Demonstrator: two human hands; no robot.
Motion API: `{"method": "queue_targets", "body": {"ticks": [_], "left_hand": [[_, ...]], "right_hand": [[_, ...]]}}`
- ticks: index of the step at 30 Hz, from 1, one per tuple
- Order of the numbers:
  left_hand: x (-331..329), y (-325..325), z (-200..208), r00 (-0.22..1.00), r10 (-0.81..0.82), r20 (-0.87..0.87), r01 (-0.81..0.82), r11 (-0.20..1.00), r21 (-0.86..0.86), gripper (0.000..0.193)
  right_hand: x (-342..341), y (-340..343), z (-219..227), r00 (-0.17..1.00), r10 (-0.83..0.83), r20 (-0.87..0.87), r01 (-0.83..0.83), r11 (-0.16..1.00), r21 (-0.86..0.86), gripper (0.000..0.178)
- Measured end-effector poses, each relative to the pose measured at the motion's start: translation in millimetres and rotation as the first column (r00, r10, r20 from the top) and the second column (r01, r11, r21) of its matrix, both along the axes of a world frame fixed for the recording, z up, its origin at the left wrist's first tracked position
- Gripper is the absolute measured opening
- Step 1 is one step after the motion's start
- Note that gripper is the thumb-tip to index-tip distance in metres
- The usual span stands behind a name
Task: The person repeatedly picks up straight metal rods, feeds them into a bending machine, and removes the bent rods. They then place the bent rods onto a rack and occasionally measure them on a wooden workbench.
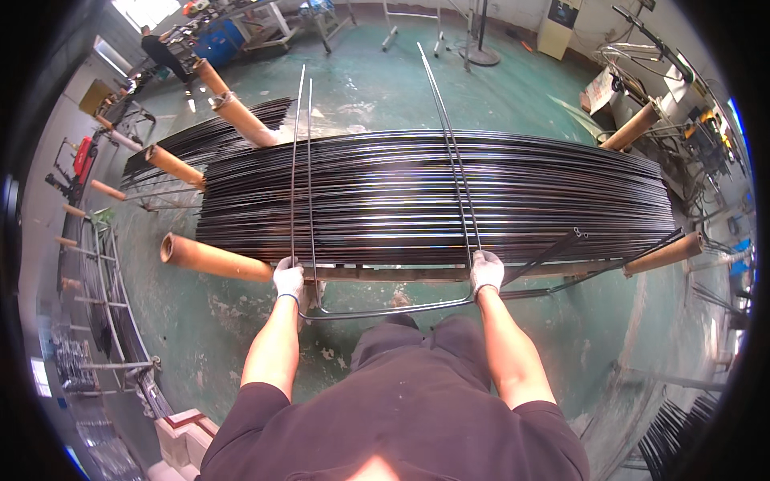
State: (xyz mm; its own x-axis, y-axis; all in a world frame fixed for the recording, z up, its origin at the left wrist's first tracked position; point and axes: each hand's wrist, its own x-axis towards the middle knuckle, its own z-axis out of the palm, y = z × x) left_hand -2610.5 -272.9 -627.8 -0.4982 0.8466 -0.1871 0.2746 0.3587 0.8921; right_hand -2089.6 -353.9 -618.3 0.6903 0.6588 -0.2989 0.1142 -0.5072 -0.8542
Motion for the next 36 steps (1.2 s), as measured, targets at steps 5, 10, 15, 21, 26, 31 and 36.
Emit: {"method": "queue_targets", "body": {"ticks": [5, 10, 15, 21, 26, 31, 36], "left_hand": [[5.0, 16.3, -8.9, 0.993, -0.025, 0.114, 0.035, 0.996, -0.086, 0.042], [0.7, 9.9, -45.9, 0.993, -0.104, -0.046, 0.093, 0.975, -0.2, 0.042], [1.1, 22.6, -80.5, 0.987, -0.08, -0.138, 0.021, 0.922, -0.386, 0.048], [17.5, 37.0, -107.7, 0.985, -0.129, -0.118, 0.059, 0.879, -0.474, 0.042], [0.8, 8.8, -139.7, 0.985, 0.072, 0.156, 0.003, 0.901, -0.433, 0.012], [8.1, 19.2, -84.5, 0.963, 0.1, 0.25, 0.0, 0.928, -0.374, 0.011], [14.7, 14.5, -41.0, 0.92, 0.158, 0.358, -0.024, 0.936, -0.351, 0.008]], "right_hand": [[-12.8, -4.6, -44.2, 0.994, -0.098, -0.04, 0.097, 0.995, -0.029, 0.025], [-16.5, -8.0, -58.0, 0.98, -0.051, 0.191, 0.069, 0.993, -0.092, 0.024], [-4.8, 27.5, -20.9, 0.875, 0.258, 0.409, -0.048, 0.888, -0.458, 0.035], [3.9, 69.4, -46.1, 0.96, 0.198, 0.199, -0.062, 0.841, -0.538, 0.06], [5.2, 73.2, -80.7, 0.981, 0.148, 0.127, -0.074, 0.884, -0.461, 0.041], [-4.1, 57.4, -25.7, 0.988, 0.071, 0.134, -0.021, 0.94, -0.339, 0.039], [-19.3, 26.3, 46.3, 0.977, 0.006, 0.211, 0.027, 0.988, -0.153, 0.039]]}}
